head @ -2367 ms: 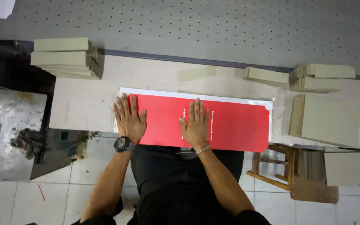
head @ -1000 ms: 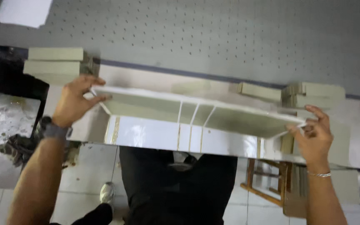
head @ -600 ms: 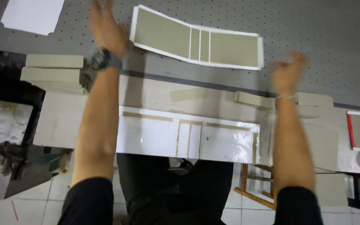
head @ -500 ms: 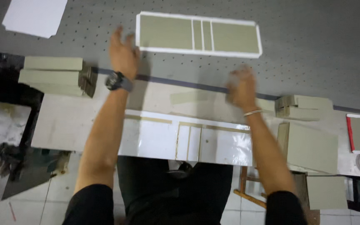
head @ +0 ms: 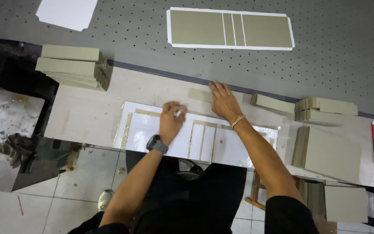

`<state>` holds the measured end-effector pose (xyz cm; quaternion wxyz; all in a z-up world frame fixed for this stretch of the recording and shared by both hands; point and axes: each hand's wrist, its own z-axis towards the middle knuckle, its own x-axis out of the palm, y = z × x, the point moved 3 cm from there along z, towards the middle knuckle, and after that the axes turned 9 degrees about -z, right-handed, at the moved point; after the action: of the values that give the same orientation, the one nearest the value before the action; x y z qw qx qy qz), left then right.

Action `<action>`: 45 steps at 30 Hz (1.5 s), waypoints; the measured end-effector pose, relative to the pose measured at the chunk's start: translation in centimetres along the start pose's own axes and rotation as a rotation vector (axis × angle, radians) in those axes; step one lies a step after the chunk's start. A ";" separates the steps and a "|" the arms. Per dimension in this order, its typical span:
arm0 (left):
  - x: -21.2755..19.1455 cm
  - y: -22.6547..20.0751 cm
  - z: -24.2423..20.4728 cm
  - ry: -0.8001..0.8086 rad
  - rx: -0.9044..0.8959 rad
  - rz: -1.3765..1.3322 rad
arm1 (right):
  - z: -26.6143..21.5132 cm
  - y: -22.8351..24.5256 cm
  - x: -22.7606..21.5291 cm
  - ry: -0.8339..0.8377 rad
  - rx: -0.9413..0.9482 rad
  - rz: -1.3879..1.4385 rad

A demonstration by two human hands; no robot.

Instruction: The person assembles books by placing beige book blocks onto a white board, then covering them with a red cover sheet. They smooth the cover, lift the assembled unit, and repeat the process with additional blocks and covers on a workbench.

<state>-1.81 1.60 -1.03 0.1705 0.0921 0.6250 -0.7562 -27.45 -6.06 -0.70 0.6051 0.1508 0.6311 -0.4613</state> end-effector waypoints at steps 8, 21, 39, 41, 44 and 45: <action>1.9 -0.9 -3.6 0.251 -0.487 -0.227 | -7.8 2.9 -0.8 0.134 0.766 0.759; -5.7 -4.0 -9.6 0.492 0.426 0.514 | -12.4 19.9 -12.0 0.196 1.131 0.762; -6.9 -2.8 -7.6 0.495 0.460 0.631 | -11.1 19.6 -14.9 0.046 0.659 0.270; -6.5 -1.8 -6.5 0.636 0.377 0.671 | -10.9 19.6 -14.7 0.041 0.652 0.315; -7.0 -1.5 -6.7 0.609 0.362 0.734 | -10.7 20.0 -14.9 0.032 0.647 0.290; -7.1 -1.7 -6.6 0.607 0.365 0.733 | -10.5 19.9 -14.6 0.029 0.649 0.287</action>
<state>3.64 9.31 1.70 0.2164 0.5492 0.4306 -0.6828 -15.86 17.89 2.85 0.5752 0.4288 0.4329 -0.5458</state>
